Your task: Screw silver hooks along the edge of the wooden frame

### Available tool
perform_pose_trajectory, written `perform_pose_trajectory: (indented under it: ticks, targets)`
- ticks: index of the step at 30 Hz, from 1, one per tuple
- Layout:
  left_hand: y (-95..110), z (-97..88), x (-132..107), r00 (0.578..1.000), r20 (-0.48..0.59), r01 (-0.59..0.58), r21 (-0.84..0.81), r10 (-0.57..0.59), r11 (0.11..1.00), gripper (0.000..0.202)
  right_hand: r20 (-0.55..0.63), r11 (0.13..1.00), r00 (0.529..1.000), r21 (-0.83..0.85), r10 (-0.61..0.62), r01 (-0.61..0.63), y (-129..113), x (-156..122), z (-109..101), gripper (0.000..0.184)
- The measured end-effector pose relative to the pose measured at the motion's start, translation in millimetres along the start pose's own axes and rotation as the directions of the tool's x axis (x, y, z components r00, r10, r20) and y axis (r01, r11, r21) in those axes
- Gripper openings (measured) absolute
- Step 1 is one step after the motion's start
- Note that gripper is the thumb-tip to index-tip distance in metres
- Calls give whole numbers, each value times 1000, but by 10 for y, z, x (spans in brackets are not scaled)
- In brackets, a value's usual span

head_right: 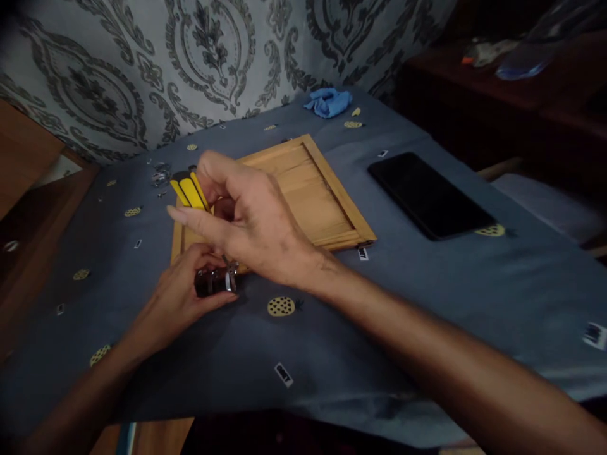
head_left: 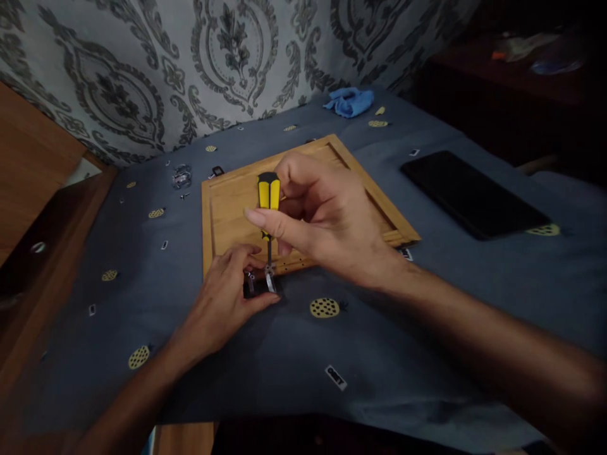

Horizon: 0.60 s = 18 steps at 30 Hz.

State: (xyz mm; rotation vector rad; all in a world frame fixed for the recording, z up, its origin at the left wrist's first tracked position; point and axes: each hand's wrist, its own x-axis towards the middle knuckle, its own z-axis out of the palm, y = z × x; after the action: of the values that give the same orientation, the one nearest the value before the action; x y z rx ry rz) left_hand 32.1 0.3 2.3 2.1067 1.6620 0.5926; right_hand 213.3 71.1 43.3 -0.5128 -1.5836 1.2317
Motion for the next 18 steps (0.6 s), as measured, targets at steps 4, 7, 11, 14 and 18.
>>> perform_pose_trajectory:
  ticks: [4, 7, 11, 14, 18]
  targets:
    - [20, -7, 9, 1000, 21, 23, -24, -22, 999, 47, 73, 1000, 997, 10, 25, -26, 80, -21, 3, 42]
    - [36, -9, 22, 999, 24, 29, -26, -29, 999, 47, 86, 1000, 996, 7, 4, -4, 123, -31, 12, 39]
    - [47, -10, 27, 999, 18, 36, -25, -36, 999, 46, 104, 1000, 994, 6, -22, 22, 156, -24, 13, 36]
    - [47, -15, 20, 999, 26, 28, -9, -27, 1000, 44, 110, 1000, 994, 8, -28, 27, 183, -22, 22, 32]
    - [38, -12, 14, 1000, 16, -6, -2, 6, 1000, 45, 130, 999, 990, 35, -45, 41, 177, -26, 23, 31]
